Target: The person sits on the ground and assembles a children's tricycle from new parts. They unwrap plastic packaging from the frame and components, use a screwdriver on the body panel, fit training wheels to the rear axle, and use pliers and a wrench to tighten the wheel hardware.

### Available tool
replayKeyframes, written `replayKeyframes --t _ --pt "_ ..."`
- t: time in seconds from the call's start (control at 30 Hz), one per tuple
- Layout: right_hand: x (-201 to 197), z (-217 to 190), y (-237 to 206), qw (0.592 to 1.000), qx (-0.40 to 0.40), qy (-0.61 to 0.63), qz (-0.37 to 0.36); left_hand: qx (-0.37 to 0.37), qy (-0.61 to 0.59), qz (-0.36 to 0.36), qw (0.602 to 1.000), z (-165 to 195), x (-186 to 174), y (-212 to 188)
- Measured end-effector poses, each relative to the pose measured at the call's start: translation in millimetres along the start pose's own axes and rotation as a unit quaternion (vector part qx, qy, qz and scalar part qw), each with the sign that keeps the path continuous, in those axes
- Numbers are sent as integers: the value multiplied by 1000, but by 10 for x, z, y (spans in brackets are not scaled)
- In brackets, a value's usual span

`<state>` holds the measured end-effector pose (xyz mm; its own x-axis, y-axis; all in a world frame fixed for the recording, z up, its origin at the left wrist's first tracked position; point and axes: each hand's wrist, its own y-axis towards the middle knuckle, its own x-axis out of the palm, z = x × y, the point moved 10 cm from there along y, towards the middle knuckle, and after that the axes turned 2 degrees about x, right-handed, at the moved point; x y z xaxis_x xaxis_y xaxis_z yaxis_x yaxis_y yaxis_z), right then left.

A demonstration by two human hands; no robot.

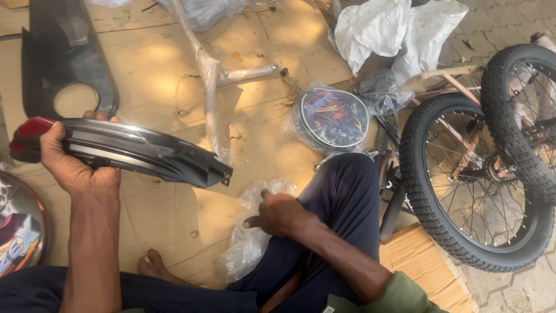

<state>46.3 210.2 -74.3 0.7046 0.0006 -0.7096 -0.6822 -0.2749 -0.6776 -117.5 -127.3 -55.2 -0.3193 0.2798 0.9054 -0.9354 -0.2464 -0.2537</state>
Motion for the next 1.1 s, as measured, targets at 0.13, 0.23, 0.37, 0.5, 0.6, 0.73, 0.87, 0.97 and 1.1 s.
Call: replayKeyframes --t 0.13,0.23,0.37,0.5,0.6,0.73,0.87,0.97,1.1 --pt "159 -358 -19 998 -36 -36 -34 -5 117 -31 993 -210 365 -175" --pt "120 -485 -67 995 -82 -59 5 -27 189 -38 981 -495 517 -303" --pt "-71 -500 -282 979 -158 -76 104 -70 250 -65 964 -841 581 -391" --pt "-553 -318 -910 917 -258 20 303 -95 299 -75 947 -1030 471 -360" --pt "-756 608 -1302 881 -77 247 395 -119 373 -93 916 -1137 308 -382" --pt "-748 1936 -1947 764 196 249 562 -145 440 -107 880 -1276 104 -385" --pt "-363 2187 -1643 872 234 22 430 -160 480 -65 860 -1276 -159 -433" --pt "-45 2250 -1689 861 256 9 439 -181 535 48 824 -1166 -479 -557" --pt "267 2489 -1756 856 349 -71 375 -260 515 26 816 -1114 -540 -761"
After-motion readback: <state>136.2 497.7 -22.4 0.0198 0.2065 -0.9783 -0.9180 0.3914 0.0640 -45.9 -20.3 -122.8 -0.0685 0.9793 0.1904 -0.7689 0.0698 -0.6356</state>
